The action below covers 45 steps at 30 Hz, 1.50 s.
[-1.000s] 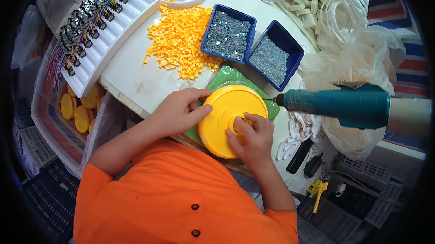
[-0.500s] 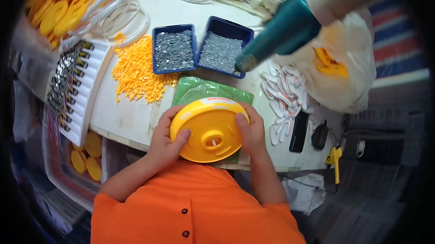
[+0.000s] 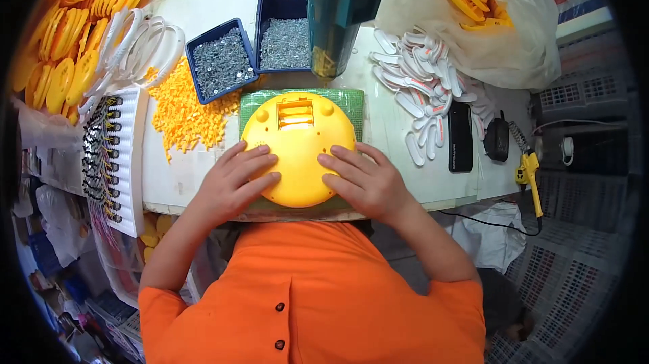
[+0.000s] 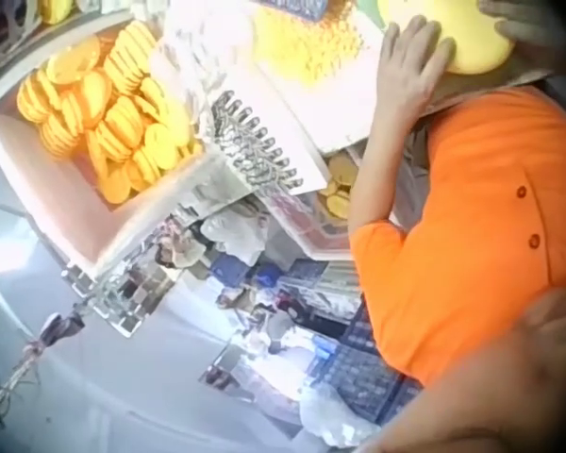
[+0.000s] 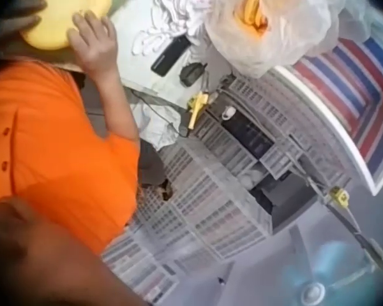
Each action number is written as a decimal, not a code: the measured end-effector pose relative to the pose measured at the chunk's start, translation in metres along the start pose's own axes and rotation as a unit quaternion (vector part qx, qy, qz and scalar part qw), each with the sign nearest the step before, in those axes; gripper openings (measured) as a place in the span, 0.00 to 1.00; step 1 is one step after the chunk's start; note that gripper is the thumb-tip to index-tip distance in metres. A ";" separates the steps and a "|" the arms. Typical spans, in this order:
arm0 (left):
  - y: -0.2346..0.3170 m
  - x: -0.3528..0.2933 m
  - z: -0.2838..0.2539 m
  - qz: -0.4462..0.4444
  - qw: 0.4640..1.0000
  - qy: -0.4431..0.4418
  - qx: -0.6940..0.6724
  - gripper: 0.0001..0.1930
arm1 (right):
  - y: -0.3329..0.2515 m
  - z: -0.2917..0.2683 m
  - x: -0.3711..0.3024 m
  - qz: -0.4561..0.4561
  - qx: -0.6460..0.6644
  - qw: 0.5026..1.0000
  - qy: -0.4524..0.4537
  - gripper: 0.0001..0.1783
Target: Assembling plastic toy housings by applying adhesive and inserting small metal fasteners.
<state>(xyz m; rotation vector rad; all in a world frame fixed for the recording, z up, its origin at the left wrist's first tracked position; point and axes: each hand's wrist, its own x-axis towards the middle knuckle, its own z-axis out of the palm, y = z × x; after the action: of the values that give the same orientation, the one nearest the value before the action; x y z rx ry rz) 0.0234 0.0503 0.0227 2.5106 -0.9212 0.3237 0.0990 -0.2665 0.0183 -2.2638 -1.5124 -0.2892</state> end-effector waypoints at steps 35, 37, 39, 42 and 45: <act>-0.135 0.138 0.025 -0.154 0.977 0.150 0.012 0.07 | 0.129 0.021 0.133 0.265 0.085 0.960 0.014 0.06; -0.135 0.134 0.023 -0.158 0.975 0.154 0.009 0.07 | 0.108 0.002 0.130 0.332 0.120 0.935 -0.045 0.06; -0.136 0.134 0.021 -0.148 0.974 0.173 0.013 0.07 | 0.084 -0.014 0.122 0.335 0.146 0.931 0.002 0.05; -0.130 0.135 0.016 -0.157 0.969 0.189 -0.009 0.07 | 0.069 -0.012 0.092 0.234 0.165 0.956 0.058 0.05; -0.104 0.126 0.007 -0.167 0.962 0.206 -0.066 0.06 | 0.046 -0.004 0.071 0.189 0.146 0.969 0.063 0.07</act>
<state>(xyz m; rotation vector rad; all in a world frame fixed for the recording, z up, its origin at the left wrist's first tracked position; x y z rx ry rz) 0.1865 0.0477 0.0279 2.2944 -0.3371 0.6195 0.1693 -0.2242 0.0398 -2.1878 -0.9601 -0.0891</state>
